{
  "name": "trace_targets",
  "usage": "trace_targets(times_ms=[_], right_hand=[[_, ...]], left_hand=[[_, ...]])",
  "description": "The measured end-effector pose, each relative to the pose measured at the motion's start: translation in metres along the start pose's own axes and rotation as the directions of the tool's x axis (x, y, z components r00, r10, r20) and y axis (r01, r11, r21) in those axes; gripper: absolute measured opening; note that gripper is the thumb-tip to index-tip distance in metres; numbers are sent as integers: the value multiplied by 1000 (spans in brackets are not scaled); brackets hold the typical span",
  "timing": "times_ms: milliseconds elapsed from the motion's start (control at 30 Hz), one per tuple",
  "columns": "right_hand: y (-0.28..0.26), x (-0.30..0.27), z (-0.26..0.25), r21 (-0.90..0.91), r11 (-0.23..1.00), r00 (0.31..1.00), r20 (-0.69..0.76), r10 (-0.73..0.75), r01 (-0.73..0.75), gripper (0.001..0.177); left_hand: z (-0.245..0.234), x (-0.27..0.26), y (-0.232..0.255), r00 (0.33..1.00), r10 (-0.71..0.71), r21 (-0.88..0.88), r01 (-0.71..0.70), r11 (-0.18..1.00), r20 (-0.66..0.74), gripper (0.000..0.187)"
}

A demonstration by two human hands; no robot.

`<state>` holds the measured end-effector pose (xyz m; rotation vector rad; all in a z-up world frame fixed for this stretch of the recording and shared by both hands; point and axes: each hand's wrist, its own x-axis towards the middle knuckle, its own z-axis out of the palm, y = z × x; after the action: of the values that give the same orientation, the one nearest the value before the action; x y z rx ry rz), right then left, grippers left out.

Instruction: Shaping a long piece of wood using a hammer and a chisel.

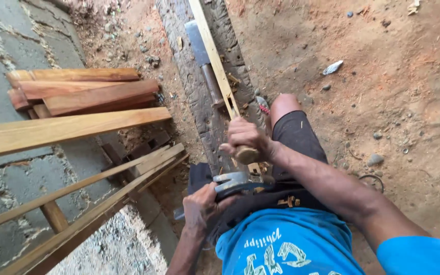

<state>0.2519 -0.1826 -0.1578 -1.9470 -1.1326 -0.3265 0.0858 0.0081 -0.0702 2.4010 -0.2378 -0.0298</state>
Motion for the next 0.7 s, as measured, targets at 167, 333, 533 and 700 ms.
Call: trace_targets(times_ms=[167, 333, 533, 700], right_hand=[[-15, -10, -15, 436, 898, 987, -114, 115, -55, 26], [-1, -15, -9, 449, 894, 995, -94, 27, 18, 32], [-9, -13, -14, 370, 929, 998, -62, -1, 24, 29], [-14, -24, -6, 402, 916, 997, -75, 11, 20, 26]], left_hand=[[-2, -7, 15, 996, -36, -35, 39, 999, 81, 45], [14, 14, -8, 982, 188, -5, -188, 982, -11, 40], [16, 15, -10, 996, 50, 94, -57, 994, 71, 51], [21, 7, -12, 978, 145, 197, -173, 965, 150, 63]])
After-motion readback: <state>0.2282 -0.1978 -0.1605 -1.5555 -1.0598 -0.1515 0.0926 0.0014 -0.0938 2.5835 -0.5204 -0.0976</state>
